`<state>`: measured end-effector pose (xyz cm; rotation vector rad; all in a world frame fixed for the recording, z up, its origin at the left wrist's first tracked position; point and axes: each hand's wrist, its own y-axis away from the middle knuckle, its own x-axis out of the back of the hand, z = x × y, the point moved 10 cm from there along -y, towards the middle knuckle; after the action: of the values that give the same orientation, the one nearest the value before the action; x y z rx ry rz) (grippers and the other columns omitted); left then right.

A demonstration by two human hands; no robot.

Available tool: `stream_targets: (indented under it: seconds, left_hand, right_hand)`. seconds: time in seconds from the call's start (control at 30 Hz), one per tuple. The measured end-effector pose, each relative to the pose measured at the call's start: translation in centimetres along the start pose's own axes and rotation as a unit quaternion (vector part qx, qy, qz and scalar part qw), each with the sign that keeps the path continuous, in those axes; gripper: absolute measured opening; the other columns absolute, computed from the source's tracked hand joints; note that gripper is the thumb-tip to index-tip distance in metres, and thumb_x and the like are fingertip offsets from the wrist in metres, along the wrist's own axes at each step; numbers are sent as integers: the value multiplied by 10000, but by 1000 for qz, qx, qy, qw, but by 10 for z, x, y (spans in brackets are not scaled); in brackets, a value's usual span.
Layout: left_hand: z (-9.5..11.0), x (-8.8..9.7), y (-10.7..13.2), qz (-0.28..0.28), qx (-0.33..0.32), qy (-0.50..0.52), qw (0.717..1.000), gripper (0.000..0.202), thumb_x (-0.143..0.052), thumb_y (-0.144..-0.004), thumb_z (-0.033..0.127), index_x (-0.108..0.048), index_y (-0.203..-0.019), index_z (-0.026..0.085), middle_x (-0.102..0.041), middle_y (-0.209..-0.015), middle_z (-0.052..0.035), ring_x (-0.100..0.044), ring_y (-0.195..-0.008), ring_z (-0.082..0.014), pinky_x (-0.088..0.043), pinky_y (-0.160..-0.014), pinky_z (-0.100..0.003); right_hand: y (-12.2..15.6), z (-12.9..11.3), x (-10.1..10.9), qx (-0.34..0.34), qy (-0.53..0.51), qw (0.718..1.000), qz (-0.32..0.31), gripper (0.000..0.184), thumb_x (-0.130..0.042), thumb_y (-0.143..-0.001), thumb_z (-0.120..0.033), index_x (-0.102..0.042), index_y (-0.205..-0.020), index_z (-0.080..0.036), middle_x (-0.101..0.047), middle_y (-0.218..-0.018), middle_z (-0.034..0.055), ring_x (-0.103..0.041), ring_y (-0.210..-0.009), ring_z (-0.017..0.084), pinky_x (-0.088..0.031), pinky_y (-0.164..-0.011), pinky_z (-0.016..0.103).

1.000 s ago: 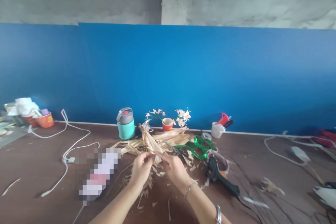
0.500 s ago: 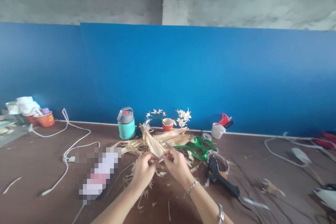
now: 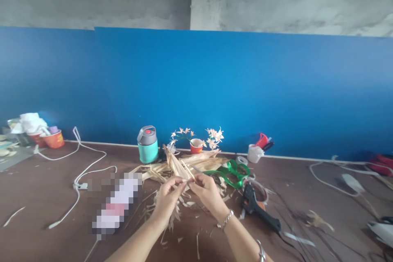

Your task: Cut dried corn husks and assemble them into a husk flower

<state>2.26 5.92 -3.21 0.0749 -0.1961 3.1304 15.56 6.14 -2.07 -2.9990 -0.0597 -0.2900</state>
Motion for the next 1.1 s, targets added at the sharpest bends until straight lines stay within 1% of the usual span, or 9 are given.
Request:
stream_targets:
  seconds: [0.13, 0.27, 0.33, 0.5, 0.6, 0.8, 0.93, 1.03, 1.1]
  left_hand:
    - [-6, 4, -3, 9, 27, 28, 999, 294, -619, -673, 450, -620, -724, 161, -607, -614, -1, -554, -568, -147, -421, -537, -227]
    - [-6, 7, -3, 15, 43, 26, 999, 227, -605, -656, 388, -605, -680, 163, -626, -623, -9, -566, -581, -157, -410, -522, -225]
    - [-6, 6, -3, 6, 52, 19, 998, 185, -588, -648, 344, -611, -654, 160, -633, -629, -14, -572, -599, -164, -406, -528, -227]
    - [-10, 1, -2, -12, 82, 55, 995, 178, -605, -634, 325, -635, -655, 151, -637, -609, -3, -568, -602, -155, -406, -574, -232]
    - [-15, 1, -2, -8, 94, 61, 994, 190, -616, -632, 332, -646, -650, 145, -649, -627, -11, -575, -616, -158, -399, -571, -232]
    - [-23, 2, -1, 0, 109, 34, 993, 210, -623, -633, 346, -635, -598, 139, -648, -583, -23, -570, -582, -156, -381, -546, -231]
    - [-23, 4, -4, 1, 103, 11, 995, 266, -621, -653, 405, -660, -656, 142, -669, -616, -30, -568, -555, -156, -393, -543, -240]
    - [-17, 2, -7, -17, 72, -21, 997, 275, -625, -660, 410, -681, -694, 143, -687, -639, -39, -599, -595, -183, -420, -566, -255]
    - [-12, -5, -8, -57, 41, -47, 996, 231, -627, -661, 358, -697, -707, 142, -701, -657, -45, -622, -649, -203, -439, -602, -263]
  right_hand:
    - [2, -7, -1, 47, 37, 998, -15, 265, -528, -787, -359, -602, -708, -118, -513, -600, -8, -426, -545, 96, -370, -506, 196]
    - [5, -10, -6, 91, 67, 992, -61, 332, -451, -854, -338, -577, -1098, -152, -546, -586, -26, -437, -497, 94, -400, -508, 201]
    - [5, -9, -11, 100, 100, 986, -89, 361, -475, -839, -299, -567, -1165, -175, -585, -586, -18, -477, -492, 107, -436, -524, 221]
    - [7, -20, -18, 136, 93, 980, -111, 342, -429, -851, -248, -646, -1110, -192, -687, -1016, 66, -628, -911, 205, -481, -848, 334]
    - [10, -22, -21, 147, 104, 977, -113, 370, -402, -847, -186, -633, -1134, -216, -671, -1090, 53, -620, -996, 208, -466, -891, 339]
    - [5, -15, 6, 148, 310, 939, -21, 526, -495, -724, -97, -565, -1210, -286, -696, -1028, 56, -644, -928, 220, -485, -797, 290]
    - [3, -20, 37, 136, 268, 950, 87, 375, -394, -841, -196, -590, -1159, -226, -700, -949, 66, -645, -843, 191, -476, -748, 267]
    - [3, -13, 21, 111, 197, 973, 46, 329, -468, -829, -296, -590, -1100, -157, -641, -629, 8, -562, -536, 145, -423, -512, 217]
    - [4, -8, 7, 100, 166, 981, 21, 256, -515, -795, -304, -616, -967, -144, -596, -583, -12, -508, -494, 122, -385, -476, 203]
